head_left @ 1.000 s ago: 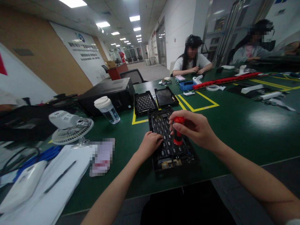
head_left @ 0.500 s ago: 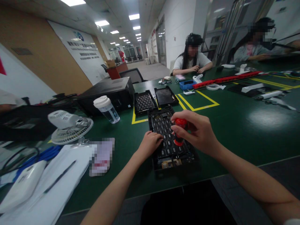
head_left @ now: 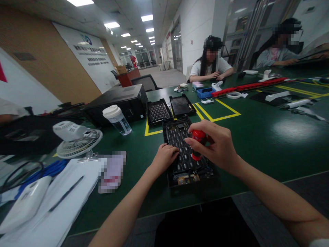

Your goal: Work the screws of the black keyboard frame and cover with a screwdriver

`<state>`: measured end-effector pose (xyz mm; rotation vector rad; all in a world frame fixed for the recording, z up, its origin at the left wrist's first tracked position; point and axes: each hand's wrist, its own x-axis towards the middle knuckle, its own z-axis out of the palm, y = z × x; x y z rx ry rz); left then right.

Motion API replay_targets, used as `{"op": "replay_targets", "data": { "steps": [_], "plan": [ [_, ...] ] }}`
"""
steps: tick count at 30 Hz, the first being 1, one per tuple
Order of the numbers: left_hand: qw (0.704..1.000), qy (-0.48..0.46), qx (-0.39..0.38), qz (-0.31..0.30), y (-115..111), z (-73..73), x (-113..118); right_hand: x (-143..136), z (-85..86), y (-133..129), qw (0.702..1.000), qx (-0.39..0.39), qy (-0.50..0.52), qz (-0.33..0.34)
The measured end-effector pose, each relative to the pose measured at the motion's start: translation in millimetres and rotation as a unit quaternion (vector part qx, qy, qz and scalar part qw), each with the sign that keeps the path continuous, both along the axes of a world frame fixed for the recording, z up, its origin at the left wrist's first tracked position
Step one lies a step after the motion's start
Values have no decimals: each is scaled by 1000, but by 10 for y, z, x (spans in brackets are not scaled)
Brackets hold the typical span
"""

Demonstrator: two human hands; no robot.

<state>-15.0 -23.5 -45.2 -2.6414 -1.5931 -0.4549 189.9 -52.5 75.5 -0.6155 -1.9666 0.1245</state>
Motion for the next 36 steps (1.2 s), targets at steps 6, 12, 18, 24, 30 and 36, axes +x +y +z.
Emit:
{"op": "replay_targets", "data": {
  "steps": [6, 12, 18, 24, 30, 36],
  "plan": [
    [1000, 0, -5, 3, 12, -11, -8, -40, -1, 6, 1000, 21, -15, -18],
    [1000, -5, -3, 1, 18, -25, -8, -88, -5, 22, 999, 35, -8, -30],
    [1000, -5, -2, -1, 7, -5, -6, -111, -29, 29, 999, 36, -12, -19],
    [1000, -7, -3, -6, -17, 39, 1, -92, -65, 82, 999, -19, 10, 41],
    [1000, -12, -13, -7, -26, 73, 6, -24, -76, 201, 962, -182, 56, 197],
    [1000, -21, -18, -8, -19, 56, 1, -14, -85, 399, 819, -339, 129, 445]
  ]
}}
